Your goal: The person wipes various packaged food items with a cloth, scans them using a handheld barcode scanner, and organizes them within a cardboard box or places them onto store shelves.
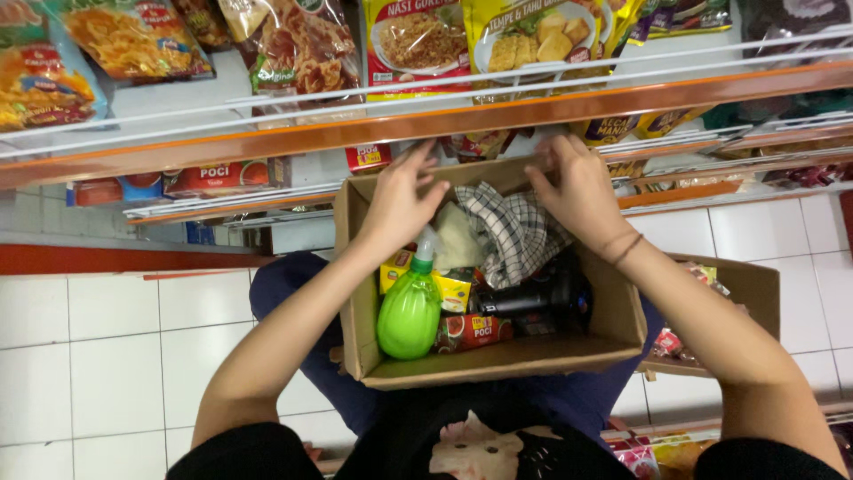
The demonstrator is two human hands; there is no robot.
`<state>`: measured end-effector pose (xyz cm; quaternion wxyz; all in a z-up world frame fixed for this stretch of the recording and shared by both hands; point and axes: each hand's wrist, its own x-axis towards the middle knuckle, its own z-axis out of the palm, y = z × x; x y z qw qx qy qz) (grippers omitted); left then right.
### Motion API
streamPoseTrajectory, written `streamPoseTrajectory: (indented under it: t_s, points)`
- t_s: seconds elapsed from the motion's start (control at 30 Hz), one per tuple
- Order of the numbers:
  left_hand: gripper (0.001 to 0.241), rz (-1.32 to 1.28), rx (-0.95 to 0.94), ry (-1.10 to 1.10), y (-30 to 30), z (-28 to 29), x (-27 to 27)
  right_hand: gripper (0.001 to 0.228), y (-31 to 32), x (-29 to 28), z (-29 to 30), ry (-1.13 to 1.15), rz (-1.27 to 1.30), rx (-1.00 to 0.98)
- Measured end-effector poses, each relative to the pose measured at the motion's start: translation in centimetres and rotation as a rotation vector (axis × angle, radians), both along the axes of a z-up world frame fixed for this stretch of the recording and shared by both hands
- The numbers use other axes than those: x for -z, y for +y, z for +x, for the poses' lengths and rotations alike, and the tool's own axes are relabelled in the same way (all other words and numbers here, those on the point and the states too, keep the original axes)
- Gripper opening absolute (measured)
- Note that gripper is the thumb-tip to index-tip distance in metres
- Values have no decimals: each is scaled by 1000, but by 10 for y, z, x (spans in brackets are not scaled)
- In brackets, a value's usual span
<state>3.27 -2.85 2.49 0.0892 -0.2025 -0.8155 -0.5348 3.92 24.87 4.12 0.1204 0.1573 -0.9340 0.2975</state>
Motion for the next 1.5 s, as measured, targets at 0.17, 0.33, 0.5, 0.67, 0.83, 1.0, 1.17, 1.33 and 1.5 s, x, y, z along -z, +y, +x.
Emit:
streamPoseTrajectory:
  t_s: [0.17,0.33,0.5,0.67,0.83,1.0,1.17,1.33,1.5]
  points:
    - [43,-683,-360,-261,-50,45,-28,50,36,-18,37,-52,561,281]
    - [66,-935,-430,-455,-69,40,-20,67,61,-1,42,-316,816,314]
    - [48,-872,-296,-553,-89,27,-2,50,83,25,37,-369,712,292]
    - [40,-736,-228,-567,-97,42,10,46,99,36,55,-398,528,229]
    - [38,-629,-225,-480,-99,79,3,53,108,33,96,-389,498,277]
    - [36,-646,-235,-410,-93,90,-6,53,110,30,120,-327,502,284]
    - [38,-641,-230,-383,-87,93,-2,55,109,21,150,-308,495,298]
    - [32,-588,-216,-368,-92,85,2,53,102,17,174,-268,532,313]
    - [36,-611,-208,-284,-91,79,11,54,107,21,160,-264,566,300]
